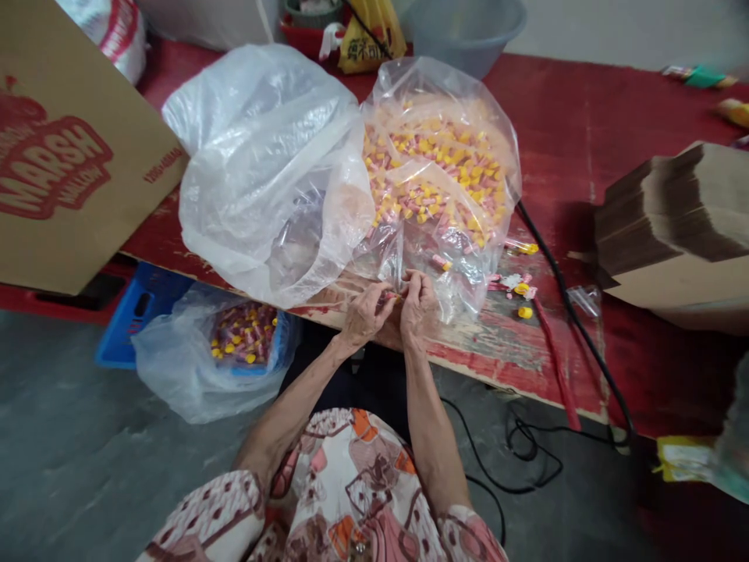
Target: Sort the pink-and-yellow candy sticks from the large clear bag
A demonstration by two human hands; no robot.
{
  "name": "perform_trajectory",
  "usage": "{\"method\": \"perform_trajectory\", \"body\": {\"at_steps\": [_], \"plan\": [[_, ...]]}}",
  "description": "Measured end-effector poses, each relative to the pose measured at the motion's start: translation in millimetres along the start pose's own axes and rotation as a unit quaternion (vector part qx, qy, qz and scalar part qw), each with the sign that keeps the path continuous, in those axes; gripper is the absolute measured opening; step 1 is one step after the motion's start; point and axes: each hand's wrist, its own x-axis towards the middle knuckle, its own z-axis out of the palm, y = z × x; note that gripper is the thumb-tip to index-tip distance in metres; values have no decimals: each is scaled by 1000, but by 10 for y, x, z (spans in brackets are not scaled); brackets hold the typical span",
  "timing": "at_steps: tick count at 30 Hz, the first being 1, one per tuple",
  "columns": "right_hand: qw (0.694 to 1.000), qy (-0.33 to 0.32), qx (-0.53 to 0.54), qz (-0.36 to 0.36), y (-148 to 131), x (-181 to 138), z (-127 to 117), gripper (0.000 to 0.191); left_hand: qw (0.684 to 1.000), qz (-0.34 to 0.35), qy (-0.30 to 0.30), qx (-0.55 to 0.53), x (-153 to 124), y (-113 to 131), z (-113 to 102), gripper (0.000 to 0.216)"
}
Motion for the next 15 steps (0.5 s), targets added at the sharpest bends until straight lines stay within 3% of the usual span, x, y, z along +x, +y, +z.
{"method": "perform_trajectory", "body": {"at_steps": [10, 15], "plan": [[1000, -1, -6, -3, -15, 2, 19, 40, 999, -22, 18, -36, 10, -18, -66, 31], [999, 29, 32, -4, 53, 46, 56, 42, 999, 26, -42, -3, 95, 7, -64, 30]]}}
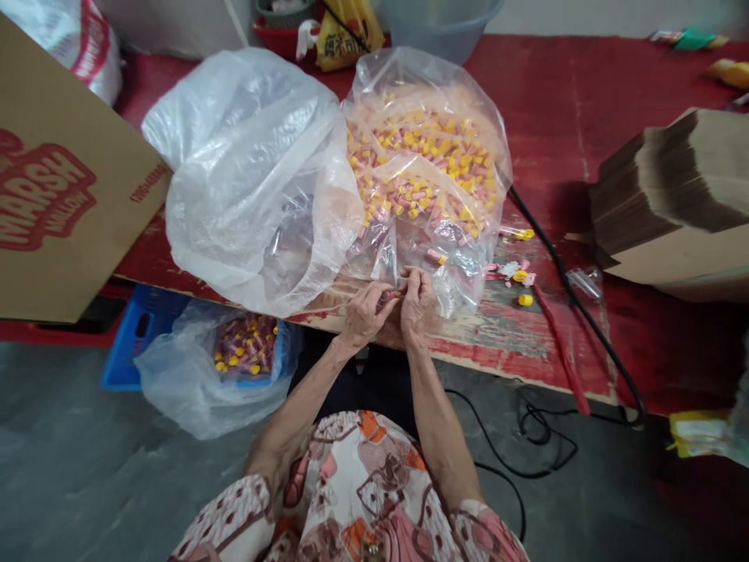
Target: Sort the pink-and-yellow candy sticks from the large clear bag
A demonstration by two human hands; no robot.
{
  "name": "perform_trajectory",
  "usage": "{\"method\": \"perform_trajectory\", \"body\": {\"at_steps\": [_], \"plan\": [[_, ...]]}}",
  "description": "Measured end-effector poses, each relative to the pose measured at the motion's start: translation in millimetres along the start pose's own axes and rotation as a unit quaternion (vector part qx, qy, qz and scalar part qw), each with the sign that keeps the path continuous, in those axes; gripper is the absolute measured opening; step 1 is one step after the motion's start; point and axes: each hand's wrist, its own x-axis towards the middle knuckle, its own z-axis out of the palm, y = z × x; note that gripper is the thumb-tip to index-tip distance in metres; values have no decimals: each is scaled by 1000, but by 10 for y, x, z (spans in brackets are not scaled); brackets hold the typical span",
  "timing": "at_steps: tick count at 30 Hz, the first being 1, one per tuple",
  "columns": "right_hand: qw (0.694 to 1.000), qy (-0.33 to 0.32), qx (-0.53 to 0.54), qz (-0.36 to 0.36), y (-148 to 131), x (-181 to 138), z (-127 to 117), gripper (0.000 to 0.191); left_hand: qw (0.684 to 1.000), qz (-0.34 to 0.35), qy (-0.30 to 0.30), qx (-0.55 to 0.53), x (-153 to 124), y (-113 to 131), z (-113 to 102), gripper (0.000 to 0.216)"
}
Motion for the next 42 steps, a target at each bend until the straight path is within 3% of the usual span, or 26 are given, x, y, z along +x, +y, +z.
{"method": "perform_trajectory", "body": {"at_steps": [7, 16, 22, 30, 42], "plan": [[996, 62, 69, 0, 68, 88, 33, 40, 997, 50, -39, 34, 240, 52, -192, 26], [995, 58, 84, -11, 65, 91, 28, 39, 995, 1, -90, 43, 229, -120, -95, 23], [996, 50, 72, -10, 81, 87, 16, 38, 997, 17, -53, 61, 224, -47, -86, 28], [997, 41, 59, -17, 95, 79, 22, 41, 995, 22, -76, 62, 207, -80, -22, 16], [999, 10, 35, -14, 56, 57, -17, 39, 995, -18, -27, 93, 82, -122, 29, 25]]}}
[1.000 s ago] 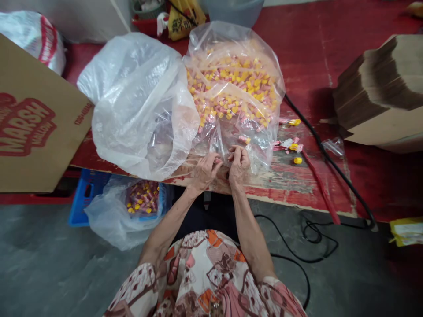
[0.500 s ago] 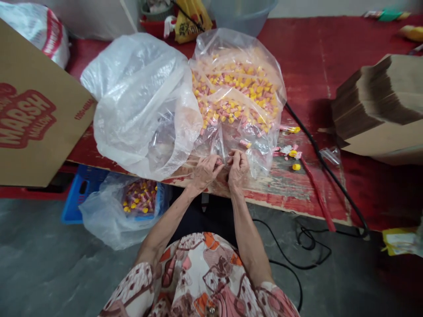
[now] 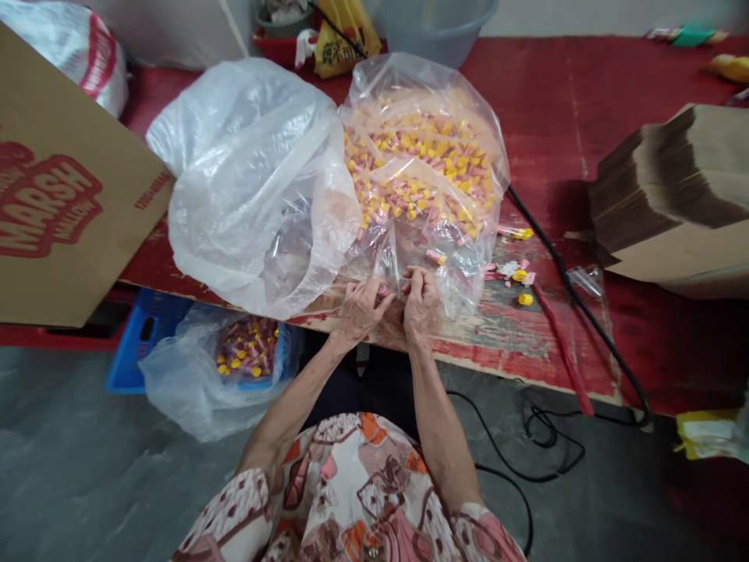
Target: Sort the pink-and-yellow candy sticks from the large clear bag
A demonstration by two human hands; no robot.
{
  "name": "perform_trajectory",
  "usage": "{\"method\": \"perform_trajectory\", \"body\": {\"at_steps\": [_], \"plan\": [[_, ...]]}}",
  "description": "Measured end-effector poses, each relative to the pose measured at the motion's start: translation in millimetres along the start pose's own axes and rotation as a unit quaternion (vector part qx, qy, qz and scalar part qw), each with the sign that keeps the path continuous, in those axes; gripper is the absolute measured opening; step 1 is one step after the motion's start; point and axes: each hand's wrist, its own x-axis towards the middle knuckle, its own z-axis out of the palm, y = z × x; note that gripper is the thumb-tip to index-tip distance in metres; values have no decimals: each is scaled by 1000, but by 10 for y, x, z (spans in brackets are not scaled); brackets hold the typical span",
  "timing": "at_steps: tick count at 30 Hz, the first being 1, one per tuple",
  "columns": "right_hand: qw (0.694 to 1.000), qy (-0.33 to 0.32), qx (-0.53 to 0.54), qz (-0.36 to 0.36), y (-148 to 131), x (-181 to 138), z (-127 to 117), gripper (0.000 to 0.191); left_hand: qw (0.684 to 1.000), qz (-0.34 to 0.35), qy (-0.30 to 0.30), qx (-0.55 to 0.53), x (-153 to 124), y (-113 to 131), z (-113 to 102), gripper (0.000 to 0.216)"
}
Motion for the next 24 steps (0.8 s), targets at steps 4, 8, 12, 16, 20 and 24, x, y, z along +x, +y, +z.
{"method": "perform_trajectory", "body": {"at_steps": [4, 8, 12, 16, 20, 24], "plan": [[1000, -1, 1, 0, 21, -3, 9, 39, 1000, -18, -4, 22, -32, 40, -44, 25], [1000, 0, -9, 0, 31, -8, 18, 39, 1000, -15, -5, 10, -37, 55, -50, 27], [1000, -5, -8, -6, 26, -2, 18, 39, 1000, -11, 5, -22, -35, 58, -29, 28], [1000, -15, -19, -4, 25, 3, 11, 38, 999, 6, 21, -29, -36, 41, -24, 31], [1000, -16, -27, -2, 26, -2, 4, 39, 999, 21, 18, -27, -51, 18, -20, 32], [999, -21, -36, -3, 23, -4, -6, 39, 999, 13, 15, -26, -68, 17, -10, 32]]}}
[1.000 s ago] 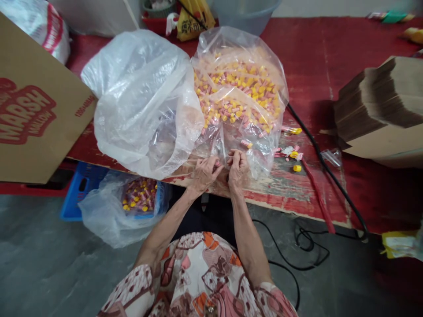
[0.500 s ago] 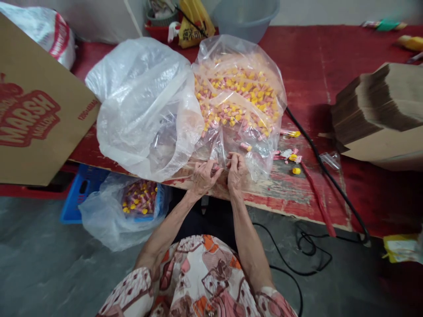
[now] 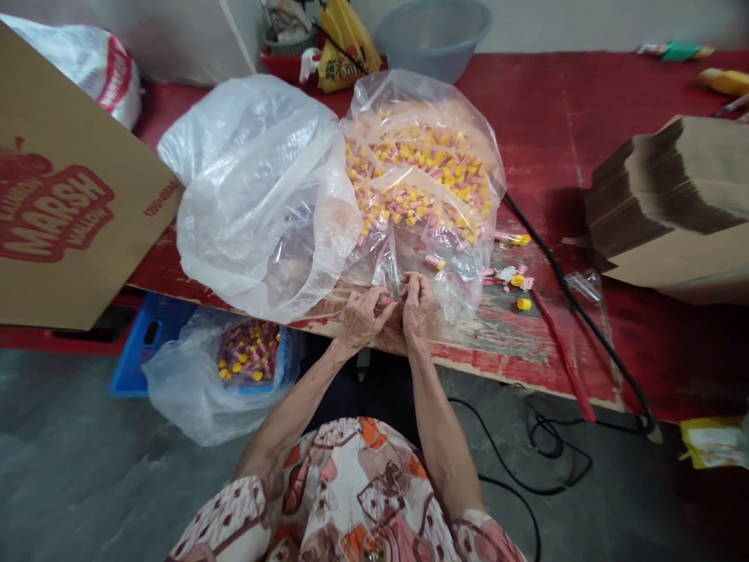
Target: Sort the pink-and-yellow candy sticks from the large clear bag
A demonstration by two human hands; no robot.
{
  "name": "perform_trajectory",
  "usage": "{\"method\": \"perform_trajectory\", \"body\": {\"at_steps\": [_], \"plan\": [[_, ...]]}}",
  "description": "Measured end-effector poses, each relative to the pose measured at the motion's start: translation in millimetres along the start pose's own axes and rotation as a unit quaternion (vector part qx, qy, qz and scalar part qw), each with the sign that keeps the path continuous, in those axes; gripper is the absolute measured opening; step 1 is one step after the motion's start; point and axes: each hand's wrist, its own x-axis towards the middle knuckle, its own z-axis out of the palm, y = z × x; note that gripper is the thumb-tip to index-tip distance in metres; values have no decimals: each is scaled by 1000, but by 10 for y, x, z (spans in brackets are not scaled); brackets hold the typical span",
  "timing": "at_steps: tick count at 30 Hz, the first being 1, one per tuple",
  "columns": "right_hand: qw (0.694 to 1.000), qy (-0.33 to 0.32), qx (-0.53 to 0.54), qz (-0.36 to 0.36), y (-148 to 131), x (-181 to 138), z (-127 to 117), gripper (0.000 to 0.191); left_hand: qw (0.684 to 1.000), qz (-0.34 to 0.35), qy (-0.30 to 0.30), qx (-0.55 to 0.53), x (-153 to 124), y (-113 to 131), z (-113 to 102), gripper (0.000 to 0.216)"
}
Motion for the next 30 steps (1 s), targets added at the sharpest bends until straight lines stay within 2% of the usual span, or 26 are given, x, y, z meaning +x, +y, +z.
{"method": "perform_trajectory", "body": {"at_steps": [11, 20, 30], "plan": [[1000, -13, -17, -8, 5, 0, -14, 40, 1000, 13, 14, -20, 14, 6, -22, 33], [999, -26, -28, -6, -18, -2, -44, 40, 999, -10, 24, -22, 8, -3, 15, 37], [999, -20, -27, -11, -5, 4, -13, 43, 1000, -18, -1, -19, 7, 1, -13, 29]]}}
